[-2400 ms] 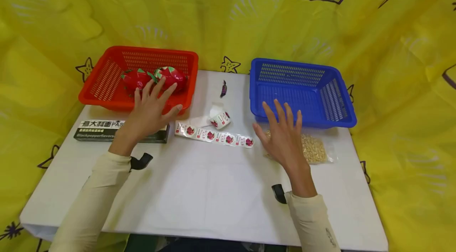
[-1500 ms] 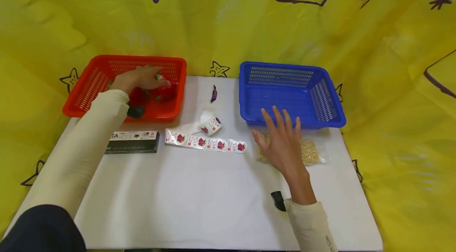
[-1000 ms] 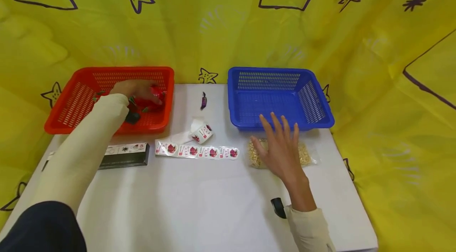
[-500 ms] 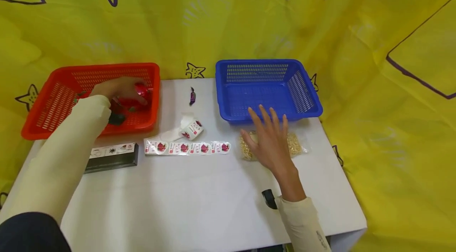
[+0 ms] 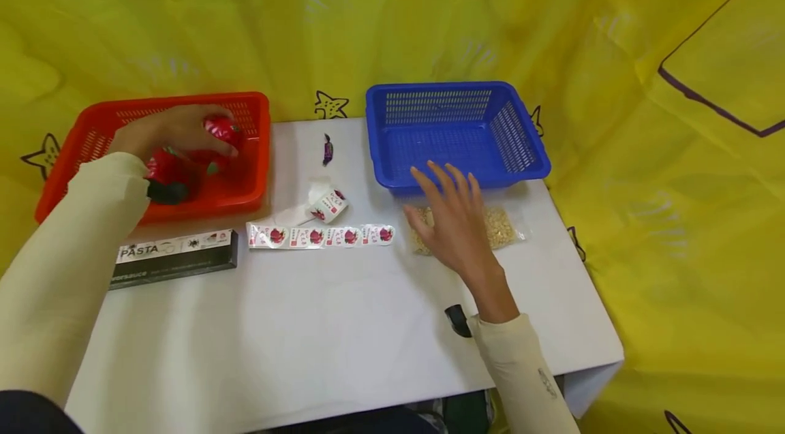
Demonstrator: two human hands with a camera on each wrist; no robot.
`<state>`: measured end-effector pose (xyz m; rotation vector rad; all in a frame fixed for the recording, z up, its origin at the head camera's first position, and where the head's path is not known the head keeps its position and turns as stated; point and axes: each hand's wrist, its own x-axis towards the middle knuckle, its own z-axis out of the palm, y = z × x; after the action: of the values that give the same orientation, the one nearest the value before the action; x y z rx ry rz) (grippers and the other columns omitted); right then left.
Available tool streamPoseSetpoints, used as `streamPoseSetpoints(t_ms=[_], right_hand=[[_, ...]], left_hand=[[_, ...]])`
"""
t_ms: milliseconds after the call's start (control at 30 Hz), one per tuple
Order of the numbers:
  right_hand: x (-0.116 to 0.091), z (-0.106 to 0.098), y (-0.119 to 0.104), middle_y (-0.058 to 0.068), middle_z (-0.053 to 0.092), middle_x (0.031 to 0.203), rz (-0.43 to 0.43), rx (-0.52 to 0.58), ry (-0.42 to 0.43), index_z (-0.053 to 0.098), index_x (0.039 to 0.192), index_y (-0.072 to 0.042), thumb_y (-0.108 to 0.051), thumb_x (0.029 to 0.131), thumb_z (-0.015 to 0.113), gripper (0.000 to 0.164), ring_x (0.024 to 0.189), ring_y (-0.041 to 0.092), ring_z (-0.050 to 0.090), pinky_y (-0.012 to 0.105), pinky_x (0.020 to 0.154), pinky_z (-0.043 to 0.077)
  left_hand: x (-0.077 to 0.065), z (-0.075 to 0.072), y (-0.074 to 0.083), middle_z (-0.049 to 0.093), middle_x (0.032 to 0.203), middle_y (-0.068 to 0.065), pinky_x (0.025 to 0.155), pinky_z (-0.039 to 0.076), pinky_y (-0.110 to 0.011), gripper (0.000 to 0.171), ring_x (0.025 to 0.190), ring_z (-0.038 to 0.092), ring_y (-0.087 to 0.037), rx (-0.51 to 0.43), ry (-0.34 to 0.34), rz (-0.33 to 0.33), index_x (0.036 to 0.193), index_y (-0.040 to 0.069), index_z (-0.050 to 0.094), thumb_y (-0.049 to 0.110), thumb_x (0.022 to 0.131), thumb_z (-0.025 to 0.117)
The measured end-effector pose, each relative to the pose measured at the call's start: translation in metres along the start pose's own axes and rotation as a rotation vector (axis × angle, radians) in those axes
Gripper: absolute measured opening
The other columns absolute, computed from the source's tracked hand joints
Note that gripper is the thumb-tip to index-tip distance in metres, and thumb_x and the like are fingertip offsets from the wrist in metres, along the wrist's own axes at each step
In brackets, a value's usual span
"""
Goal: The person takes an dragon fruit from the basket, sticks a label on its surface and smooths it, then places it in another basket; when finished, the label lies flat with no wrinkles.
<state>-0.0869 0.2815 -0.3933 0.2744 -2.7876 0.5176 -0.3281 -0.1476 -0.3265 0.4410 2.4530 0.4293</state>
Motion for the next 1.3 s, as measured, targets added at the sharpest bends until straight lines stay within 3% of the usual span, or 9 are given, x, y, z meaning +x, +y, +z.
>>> streamPoseSetpoints(t_ms=[267, 433, 533, 667, 867, 967, 1100, 1300], right_hand=[[0.004, 0.009, -0.009, 0.019, 0.056, 0.151, -0.089, 0.057, 0.047, 0.060, 0.150, -0.012, -0.027, 0.098, 0.076, 0.056, 0.139, 0.045, 0.045, 0.063, 0.116, 0.032], [0.003, 0.011, -0.011, 0.018, 0.064, 0.139, -0.066, 0.087, 0.023, 0.066, 0.142, -0.010, -0.026, 0.098, 0.077, 0.047, 0.126, 0.041, 0.050, 0.058, 0.101, 0.042], [0.005, 0.012, -0.011, 0.017, 0.067, 0.136, -0.056, 0.093, -0.004, 0.068, 0.139, -0.010, -0.027, 0.099, 0.076, 0.044, 0.122, 0.039, 0.052, 0.055, 0.096, 0.044], [0.007, 0.015, -0.012, 0.015, 0.068, 0.137, -0.058, 0.105, -0.039, 0.068, 0.139, -0.010, -0.028, 0.101, 0.074, 0.043, 0.124, 0.038, 0.054, 0.056, 0.098, 0.045], [0.006, 0.022, -0.013, 0.013, 0.069, 0.137, -0.079, 0.144, -0.083, 0.069, 0.138, -0.008, -0.025, 0.101, 0.074, 0.041, 0.127, 0.037, 0.056, 0.057, 0.104, 0.046], [0.004, 0.028, -0.014, 0.013, 0.072, 0.134, -0.096, 0.156, -0.116, 0.071, 0.133, -0.007, -0.022, 0.099, 0.075, 0.037, 0.124, 0.036, 0.059, 0.056, 0.103, 0.048], [0.004, 0.042, -0.018, 0.014, 0.074, 0.130, -0.128, 0.135, -0.171, 0.074, 0.127, -0.007, -0.020, 0.098, 0.076, 0.032, 0.123, 0.036, 0.061, 0.056, 0.104, 0.049], [0.007, 0.063, -0.024, 0.013, 0.074, 0.120, -0.181, 0.074, -0.252, 0.076, 0.124, -0.008, -0.016, 0.097, 0.075, 0.028, 0.118, 0.034, 0.064, 0.053, 0.099, 0.053]], left_hand=[[-0.022, 0.000, 0.024, 0.042, 0.152, -0.026, 0.103, 0.052, -0.066, 0.083, 0.133, 0.044, -0.049, 0.038, 0.128, 0.121, 0.158, 0.014, 0.040, 0.040, 0.092, 0.082], [-0.050, 0.008, 0.054, 0.031, 0.162, -0.028, 0.100, 0.055, -0.067, 0.086, 0.137, 0.041, -0.052, 0.037, 0.192, 0.176, 0.159, 0.016, 0.041, 0.036, 0.088, 0.086], [-0.065, 0.020, 0.074, 0.031, 0.164, -0.026, 0.099, 0.056, -0.066, 0.087, 0.140, 0.039, -0.051, 0.051, 0.226, 0.239, 0.159, 0.017, 0.043, 0.032, 0.086, 0.087], [-0.082, 0.045, 0.093, 0.037, 0.162, -0.020, 0.096, 0.058, -0.062, 0.083, 0.143, 0.038, -0.044, 0.057, 0.254, 0.343, 0.156, 0.020, 0.049, 0.026, 0.083, 0.090], [-0.100, 0.101, 0.112, 0.041, 0.160, -0.015, 0.093, 0.062, -0.055, 0.079, 0.146, 0.038, -0.038, 0.039, 0.246, 0.477, 0.150, 0.025, 0.056, 0.028, 0.080, 0.093], [-0.100, 0.131, 0.117, 0.045, 0.158, -0.017, 0.094, 0.062, -0.055, 0.076, 0.145, 0.039, -0.042, 0.107, 0.271, 0.531, 0.147, 0.024, 0.059, 0.030, 0.079, 0.093], [-0.095, 0.167, 0.117, 0.052, 0.153, -0.016, 0.092, 0.063, -0.052, 0.074, 0.140, 0.044, -0.043, 0.199, 0.305, 0.551, 0.145, 0.025, 0.062, 0.031, 0.078, 0.094], [-0.084, 0.196, 0.113, 0.054, 0.149, -0.016, 0.091, 0.063, -0.049, 0.069, 0.134, 0.046, -0.039, 0.239, 0.329, 0.546, 0.141, 0.025, 0.063, 0.031, 0.079, 0.093]])
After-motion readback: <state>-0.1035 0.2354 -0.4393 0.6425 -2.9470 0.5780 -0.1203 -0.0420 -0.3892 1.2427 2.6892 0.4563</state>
